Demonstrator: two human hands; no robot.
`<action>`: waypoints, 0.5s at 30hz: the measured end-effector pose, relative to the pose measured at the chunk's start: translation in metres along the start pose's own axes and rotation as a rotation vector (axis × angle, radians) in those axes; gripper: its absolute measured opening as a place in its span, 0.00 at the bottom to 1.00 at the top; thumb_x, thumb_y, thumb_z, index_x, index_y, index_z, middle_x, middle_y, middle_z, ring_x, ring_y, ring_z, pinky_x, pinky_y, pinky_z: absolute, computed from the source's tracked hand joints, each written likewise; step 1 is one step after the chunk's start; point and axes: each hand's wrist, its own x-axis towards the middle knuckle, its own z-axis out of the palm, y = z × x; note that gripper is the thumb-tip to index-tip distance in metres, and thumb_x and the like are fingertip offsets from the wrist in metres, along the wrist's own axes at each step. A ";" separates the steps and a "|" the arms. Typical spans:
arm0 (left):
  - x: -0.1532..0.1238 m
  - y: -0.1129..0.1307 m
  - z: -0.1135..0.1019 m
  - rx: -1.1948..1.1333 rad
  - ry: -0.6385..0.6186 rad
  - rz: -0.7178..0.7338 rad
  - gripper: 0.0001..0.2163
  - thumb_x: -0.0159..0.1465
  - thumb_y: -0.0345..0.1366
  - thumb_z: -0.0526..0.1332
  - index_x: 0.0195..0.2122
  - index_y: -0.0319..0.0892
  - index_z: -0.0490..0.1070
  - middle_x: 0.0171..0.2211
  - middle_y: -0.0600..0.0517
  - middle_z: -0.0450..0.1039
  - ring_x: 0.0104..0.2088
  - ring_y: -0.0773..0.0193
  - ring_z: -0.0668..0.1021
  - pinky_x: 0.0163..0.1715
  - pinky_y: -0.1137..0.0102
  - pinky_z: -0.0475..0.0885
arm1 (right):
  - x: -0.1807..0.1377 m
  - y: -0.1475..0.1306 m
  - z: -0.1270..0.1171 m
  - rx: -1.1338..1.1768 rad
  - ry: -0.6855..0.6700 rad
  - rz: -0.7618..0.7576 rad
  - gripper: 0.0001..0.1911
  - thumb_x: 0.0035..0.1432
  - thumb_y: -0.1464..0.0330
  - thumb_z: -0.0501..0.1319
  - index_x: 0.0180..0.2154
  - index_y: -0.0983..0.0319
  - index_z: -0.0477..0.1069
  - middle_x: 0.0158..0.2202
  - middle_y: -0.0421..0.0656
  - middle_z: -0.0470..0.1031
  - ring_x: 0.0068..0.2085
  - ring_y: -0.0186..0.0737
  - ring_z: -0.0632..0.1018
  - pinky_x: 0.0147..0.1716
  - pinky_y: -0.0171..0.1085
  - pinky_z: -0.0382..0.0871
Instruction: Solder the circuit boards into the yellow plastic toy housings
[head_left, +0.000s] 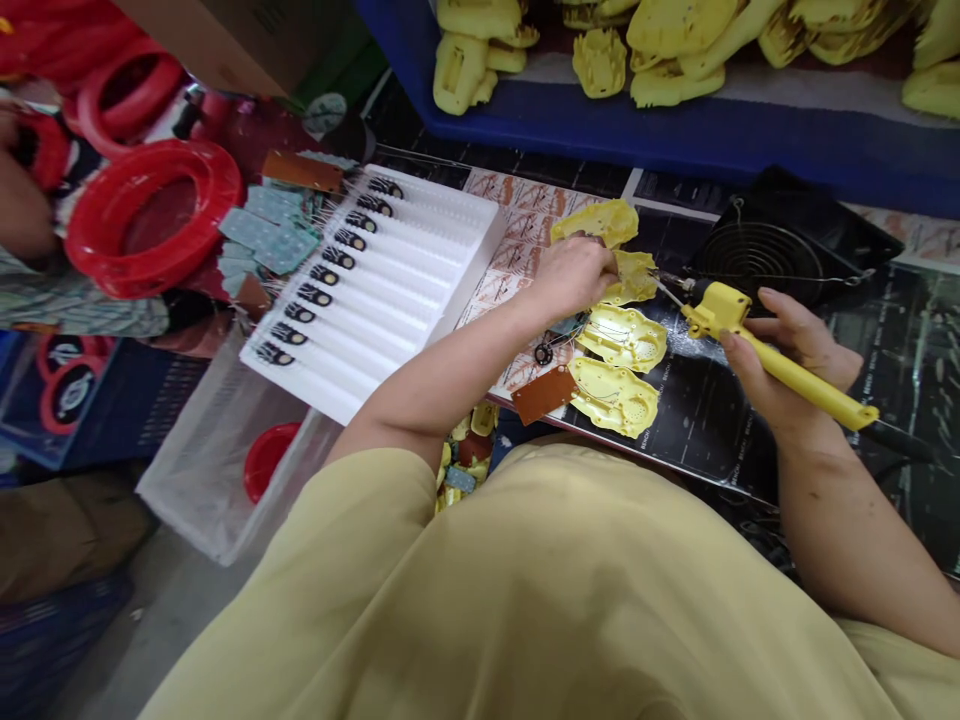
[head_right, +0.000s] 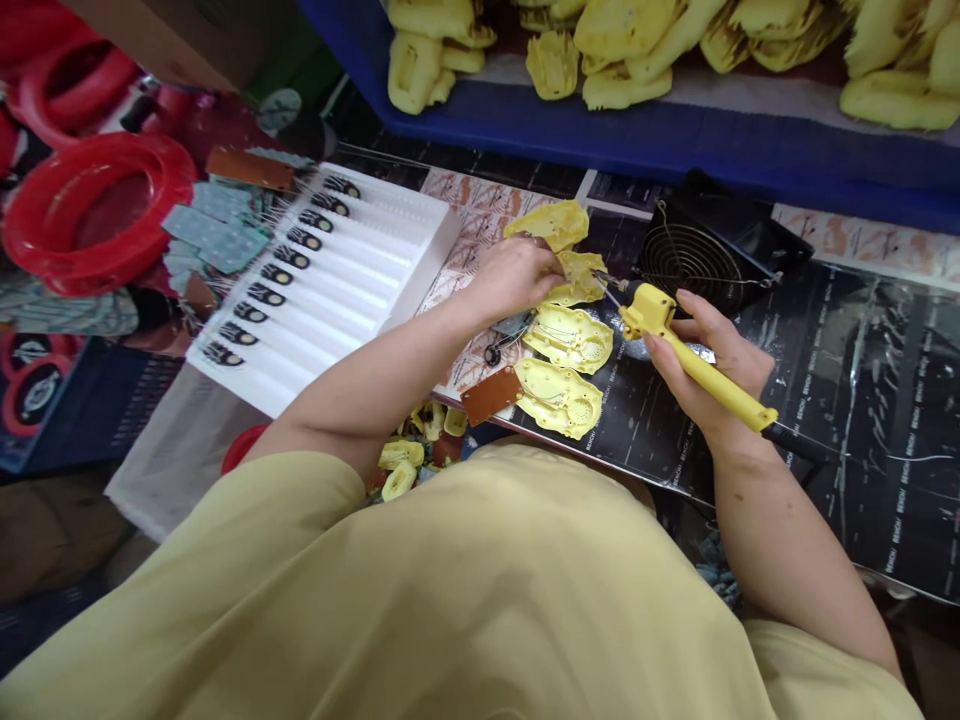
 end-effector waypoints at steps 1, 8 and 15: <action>-0.003 -0.002 0.003 -0.015 0.036 -0.008 0.17 0.70 0.34 0.61 0.52 0.44 0.90 0.55 0.42 0.88 0.60 0.44 0.85 0.63 0.55 0.79 | 0.000 0.000 0.001 0.001 0.008 -0.017 0.25 0.65 0.46 0.72 0.54 0.54 0.84 0.36 0.41 0.89 0.31 0.42 0.88 0.36 0.36 0.85; -0.003 -0.011 0.024 -0.111 0.047 0.048 0.18 0.73 0.32 0.58 0.54 0.44 0.88 0.55 0.44 0.88 0.58 0.50 0.87 0.63 0.58 0.78 | -0.002 0.002 0.002 0.063 0.048 -0.078 0.22 0.68 0.50 0.73 0.56 0.54 0.84 0.38 0.42 0.89 0.33 0.42 0.89 0.40 0.36 0.86; 0.002 0.004 0.012 -0.156 0.050 0.099 0.15 0.70 0.31 0.62 0.52 0.44 0.88 0.56 0.45 0.88 0.61 0.50 0.85 0.68 0.57 0.73 | -0.002 0.006 0.001 0.033 0.039 0.080 0.28 0.62 0.42 0.71 0.52 0.56 0.85 0.36 0.43 0.89 0.31 0.45 0.87 0.37 0.41 0.86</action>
